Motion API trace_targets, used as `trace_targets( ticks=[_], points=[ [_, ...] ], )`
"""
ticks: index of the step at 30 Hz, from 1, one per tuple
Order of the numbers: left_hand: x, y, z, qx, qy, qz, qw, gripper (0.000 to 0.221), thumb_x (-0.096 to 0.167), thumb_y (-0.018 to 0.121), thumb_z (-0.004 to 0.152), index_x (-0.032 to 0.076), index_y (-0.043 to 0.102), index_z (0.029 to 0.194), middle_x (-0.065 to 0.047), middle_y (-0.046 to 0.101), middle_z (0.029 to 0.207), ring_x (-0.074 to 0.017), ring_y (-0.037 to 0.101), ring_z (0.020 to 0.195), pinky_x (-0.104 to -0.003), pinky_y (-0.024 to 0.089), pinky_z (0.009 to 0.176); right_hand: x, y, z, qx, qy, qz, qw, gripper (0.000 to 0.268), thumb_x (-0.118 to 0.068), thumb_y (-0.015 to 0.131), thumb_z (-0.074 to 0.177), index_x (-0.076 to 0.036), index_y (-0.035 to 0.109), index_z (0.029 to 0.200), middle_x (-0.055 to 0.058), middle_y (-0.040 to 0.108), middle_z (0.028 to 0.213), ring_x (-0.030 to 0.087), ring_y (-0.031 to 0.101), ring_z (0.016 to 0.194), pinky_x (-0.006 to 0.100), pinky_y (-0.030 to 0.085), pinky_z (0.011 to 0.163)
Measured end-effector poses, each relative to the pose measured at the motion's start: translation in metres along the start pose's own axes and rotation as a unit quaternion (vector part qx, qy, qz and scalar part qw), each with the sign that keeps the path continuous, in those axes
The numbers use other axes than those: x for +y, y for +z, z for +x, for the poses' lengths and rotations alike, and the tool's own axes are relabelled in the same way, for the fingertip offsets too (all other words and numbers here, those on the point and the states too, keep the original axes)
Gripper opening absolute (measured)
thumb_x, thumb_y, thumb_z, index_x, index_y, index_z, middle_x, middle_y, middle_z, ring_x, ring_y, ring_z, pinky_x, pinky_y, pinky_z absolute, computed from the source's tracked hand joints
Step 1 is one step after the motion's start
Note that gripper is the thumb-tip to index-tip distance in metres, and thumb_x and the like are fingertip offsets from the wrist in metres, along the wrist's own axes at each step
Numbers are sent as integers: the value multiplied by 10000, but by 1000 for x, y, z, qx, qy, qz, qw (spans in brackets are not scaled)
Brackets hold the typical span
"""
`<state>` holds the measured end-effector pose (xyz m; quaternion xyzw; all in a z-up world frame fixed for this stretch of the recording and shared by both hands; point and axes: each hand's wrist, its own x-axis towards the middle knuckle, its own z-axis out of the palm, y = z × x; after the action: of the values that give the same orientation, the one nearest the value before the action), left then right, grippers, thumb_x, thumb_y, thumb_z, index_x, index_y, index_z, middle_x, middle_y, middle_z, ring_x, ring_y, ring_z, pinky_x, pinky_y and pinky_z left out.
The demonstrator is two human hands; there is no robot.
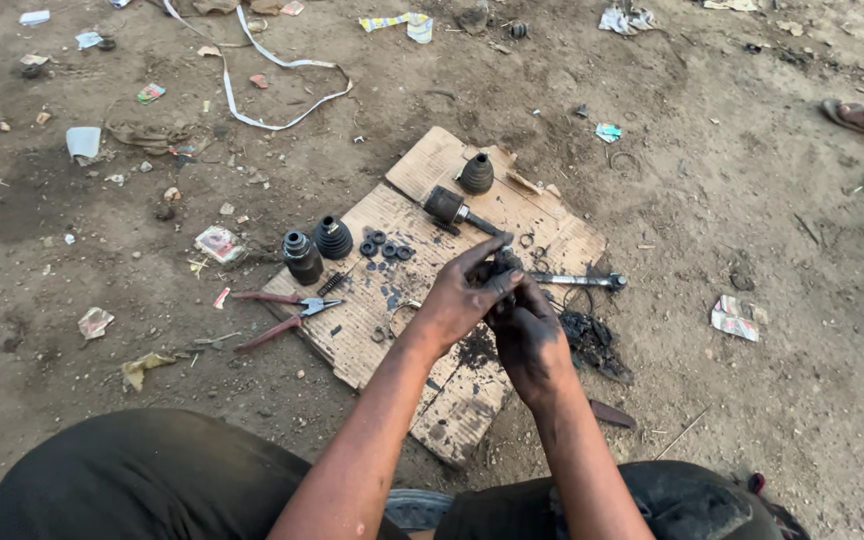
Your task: The person wipes and cleans grease from mechanical automotive parts using a black cloth.
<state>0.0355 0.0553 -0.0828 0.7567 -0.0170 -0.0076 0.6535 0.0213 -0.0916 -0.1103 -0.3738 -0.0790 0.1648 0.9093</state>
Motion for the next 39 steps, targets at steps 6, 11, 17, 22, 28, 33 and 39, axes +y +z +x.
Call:
trace_targets(
  ticks=[6,11,17,22,28,33,39],
  points=[
    [1,0,-1,9,-11,-131,991,478,398,805,821,81,754,1175,-66,778,995,-175,703,887,-324,570,761,-2,5,-6,2,-63,-221,973,662,108,426,828,-83,571,1446,120,471,1524,244,430,1392,387,320,1175],
    [-11,-9,3,-36,-48,-212,975,355,384,819,870,46,747,950,-40,690,785,-137,609,705,-276,476,606,-25,15,-2,19,-292,-706,645,510,92,527,790,-149,745,1183,108,270,1719,406,313,1537,501,245,1278],
    [-9,-19,6,-39,-79,-207,974,408,465,836,781,76,756,875,-37,686,741,-126,602,653,-286,436,546,-22,26,-3,41,-282,-751,596,516,109,549,784,-163,790,1150,76,246,1706,408,263,1529,508,213,1279],
    [-5,-24,5,4,-74,-222,972,415,478,837,746,120,760,941,-1,690,763,-103,603,662,-257,434,542,-10,29,-10,49,-3,-163,985,544,92,461,881,-85,617,1371,-3,258,1701,240,313,1522,489,253,1230],
    [-1,-22,7,-54,-78,-294,951,431,509,708,915,83,723,980,-18,675,779,-118,595,659,-272,437,545,-29,35,-7,73,-40,-93,992,496,36,476,949,-23,496,1442,199,421,1577,305,504,1377,494,415,1192],
    [-5,-13,1,-133,-103,-335,927,426,479,618,950,93,712,1105,-12,708,888,-114,633,761,-288,507,624,-46,33,-6,90,-78,-180,976,502,-84,509,989,-44,437,1484,146,467,1556,255,540,1316,430,461,1098],
    [-10,-11,1,-152,-102,-397,899,459,476,546,1001,114,698,1239,-28,685,889,-120,617,759,-266,471,589,-63,31,-9,123,-83,-303,941,401,-119,535,1006,-35,553,1398,123,631,1404,240,627,1264,393,525,1017]
  ],
)
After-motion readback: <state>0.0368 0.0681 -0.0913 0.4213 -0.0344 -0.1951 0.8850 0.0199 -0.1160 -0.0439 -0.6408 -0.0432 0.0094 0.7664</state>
